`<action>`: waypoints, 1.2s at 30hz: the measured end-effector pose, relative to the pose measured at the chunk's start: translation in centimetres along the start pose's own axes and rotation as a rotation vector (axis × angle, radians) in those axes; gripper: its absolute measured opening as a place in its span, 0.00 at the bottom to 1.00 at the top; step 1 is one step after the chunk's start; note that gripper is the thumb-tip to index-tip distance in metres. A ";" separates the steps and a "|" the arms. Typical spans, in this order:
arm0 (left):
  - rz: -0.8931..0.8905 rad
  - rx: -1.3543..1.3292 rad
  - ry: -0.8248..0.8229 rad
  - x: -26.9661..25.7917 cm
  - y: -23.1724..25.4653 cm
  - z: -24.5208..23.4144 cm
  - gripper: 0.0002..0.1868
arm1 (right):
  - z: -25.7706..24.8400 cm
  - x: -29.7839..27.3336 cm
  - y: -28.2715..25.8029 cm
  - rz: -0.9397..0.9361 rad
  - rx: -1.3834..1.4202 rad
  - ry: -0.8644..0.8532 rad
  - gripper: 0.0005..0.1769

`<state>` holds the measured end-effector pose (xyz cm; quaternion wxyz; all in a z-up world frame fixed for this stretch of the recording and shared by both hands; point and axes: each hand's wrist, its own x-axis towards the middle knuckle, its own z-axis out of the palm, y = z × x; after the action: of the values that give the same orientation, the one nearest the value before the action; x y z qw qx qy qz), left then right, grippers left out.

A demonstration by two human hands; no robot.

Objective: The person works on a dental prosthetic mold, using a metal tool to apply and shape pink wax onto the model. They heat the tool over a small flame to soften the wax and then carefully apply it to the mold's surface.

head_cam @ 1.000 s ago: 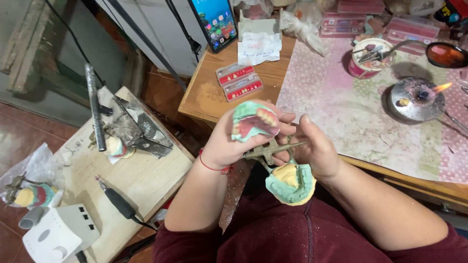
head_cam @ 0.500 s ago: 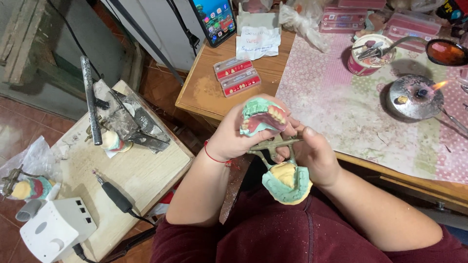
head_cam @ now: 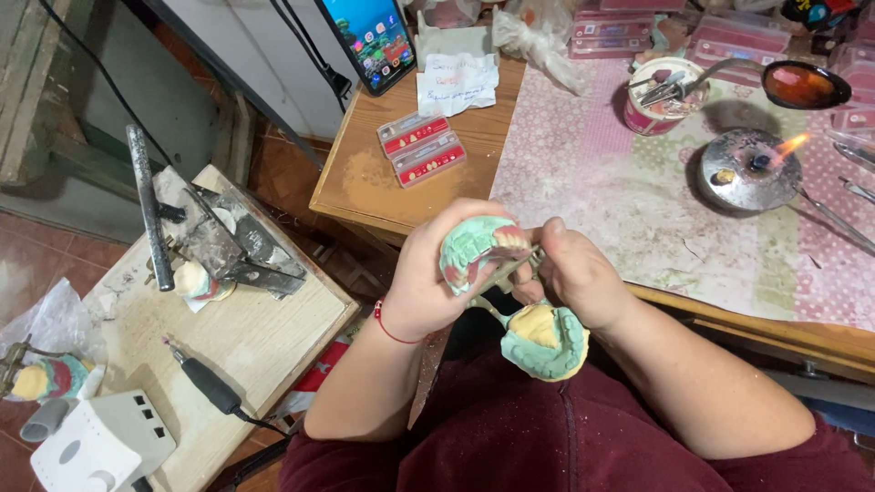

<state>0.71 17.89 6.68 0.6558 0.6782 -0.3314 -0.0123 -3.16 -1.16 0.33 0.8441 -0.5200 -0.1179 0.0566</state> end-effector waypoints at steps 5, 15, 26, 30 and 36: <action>0.026 0.097 0.025 0.2 0.8 0.3 0.18 | 0.5 -0.2 0.3 0.030 0.116 0.004 0.35; 0.030 -0.295 0.157 1.7 0.1 -1.4 0.14 | -0.5 -1.1 -3.5 -0.040 0.283 -0.397 0.53; 0.438 0.414 -0.089 5.6 -1.5 -1.1 0.15 | -1.8 -2.8 -1.2 -0.037 0.103 0.148 0.37; 0.525 0.527 -0.143 6.3 -1.7 0.0 0.10 | -3.1 -3.1 -0.4 -0.068 0.115 0.210 0.35; 0.407 0.593 -0.318 6.4 1.9 -0.5 0.22 | -2.7 -3.5 -2.3 -0.139 0.096 0.278 0.38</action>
<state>5.09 15.51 11.10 0.3609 0.7482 -0.5458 0.1095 -5.91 -5.27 0.75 0.8780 -0.4725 -0.0328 -0.0689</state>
